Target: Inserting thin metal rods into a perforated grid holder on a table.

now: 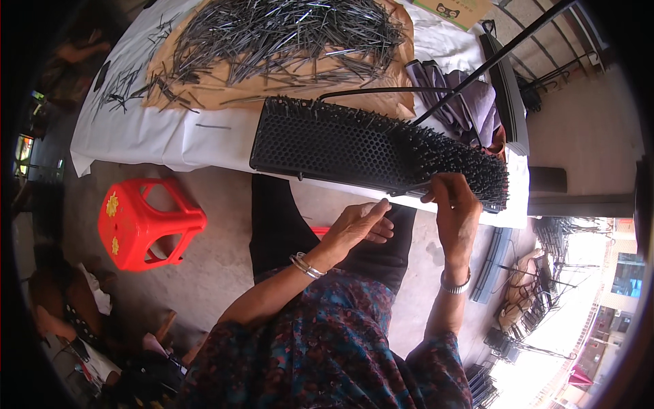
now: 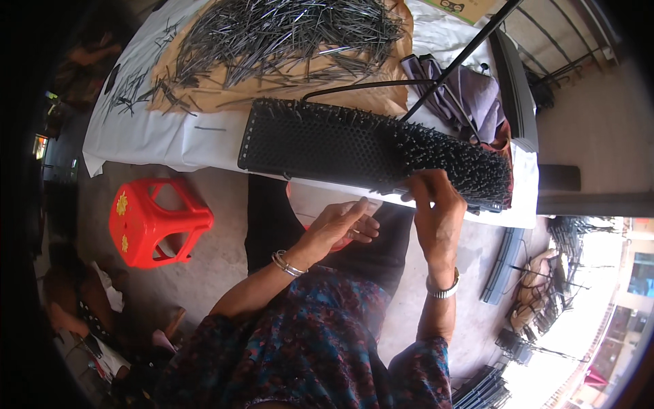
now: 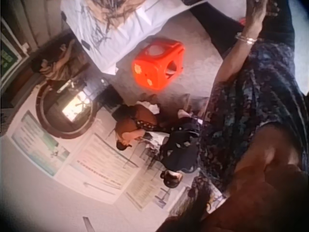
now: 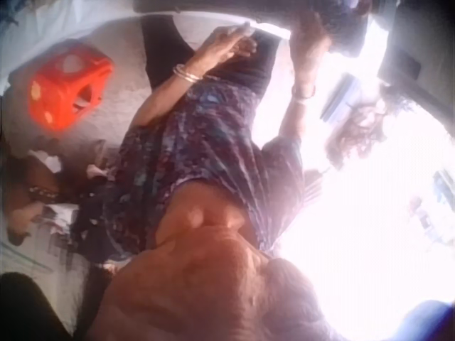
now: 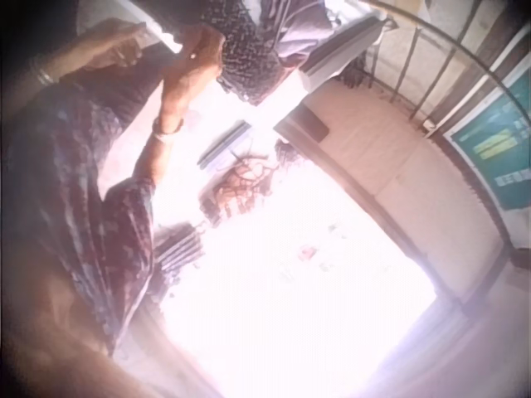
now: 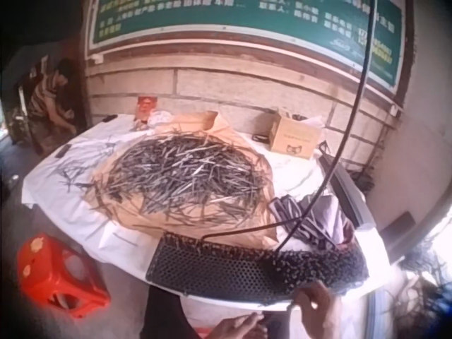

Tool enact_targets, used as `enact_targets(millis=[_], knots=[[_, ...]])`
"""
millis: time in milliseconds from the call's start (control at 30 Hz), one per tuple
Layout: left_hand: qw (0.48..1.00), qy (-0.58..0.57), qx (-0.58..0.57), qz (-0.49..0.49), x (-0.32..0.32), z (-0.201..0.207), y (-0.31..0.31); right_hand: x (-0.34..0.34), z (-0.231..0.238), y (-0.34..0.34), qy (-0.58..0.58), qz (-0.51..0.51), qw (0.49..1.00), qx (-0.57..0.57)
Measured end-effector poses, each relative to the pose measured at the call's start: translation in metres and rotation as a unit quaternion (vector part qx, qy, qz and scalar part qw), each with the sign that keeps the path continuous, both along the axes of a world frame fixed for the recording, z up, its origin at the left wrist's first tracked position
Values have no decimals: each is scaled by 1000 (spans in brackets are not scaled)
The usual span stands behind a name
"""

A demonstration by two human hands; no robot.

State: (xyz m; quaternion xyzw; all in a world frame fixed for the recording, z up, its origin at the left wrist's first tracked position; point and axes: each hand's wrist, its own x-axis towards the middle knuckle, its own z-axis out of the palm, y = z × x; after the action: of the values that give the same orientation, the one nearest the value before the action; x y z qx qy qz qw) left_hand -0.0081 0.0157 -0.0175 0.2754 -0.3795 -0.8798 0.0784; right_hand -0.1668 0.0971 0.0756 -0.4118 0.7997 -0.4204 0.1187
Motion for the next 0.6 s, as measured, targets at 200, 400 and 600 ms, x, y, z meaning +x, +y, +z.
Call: enact_targets(millis=[200,400,600], knots=[[999,26,35,-23,4,-9,8,-8,-17,-28,212,-67,971,-82],[999,30,26,-28,12,-9,5,-10,-28,-33,233,-77,968,-48],[999,34,30,-24,16,-8,6,-10,-30,-33,234,-77,968,-38]])
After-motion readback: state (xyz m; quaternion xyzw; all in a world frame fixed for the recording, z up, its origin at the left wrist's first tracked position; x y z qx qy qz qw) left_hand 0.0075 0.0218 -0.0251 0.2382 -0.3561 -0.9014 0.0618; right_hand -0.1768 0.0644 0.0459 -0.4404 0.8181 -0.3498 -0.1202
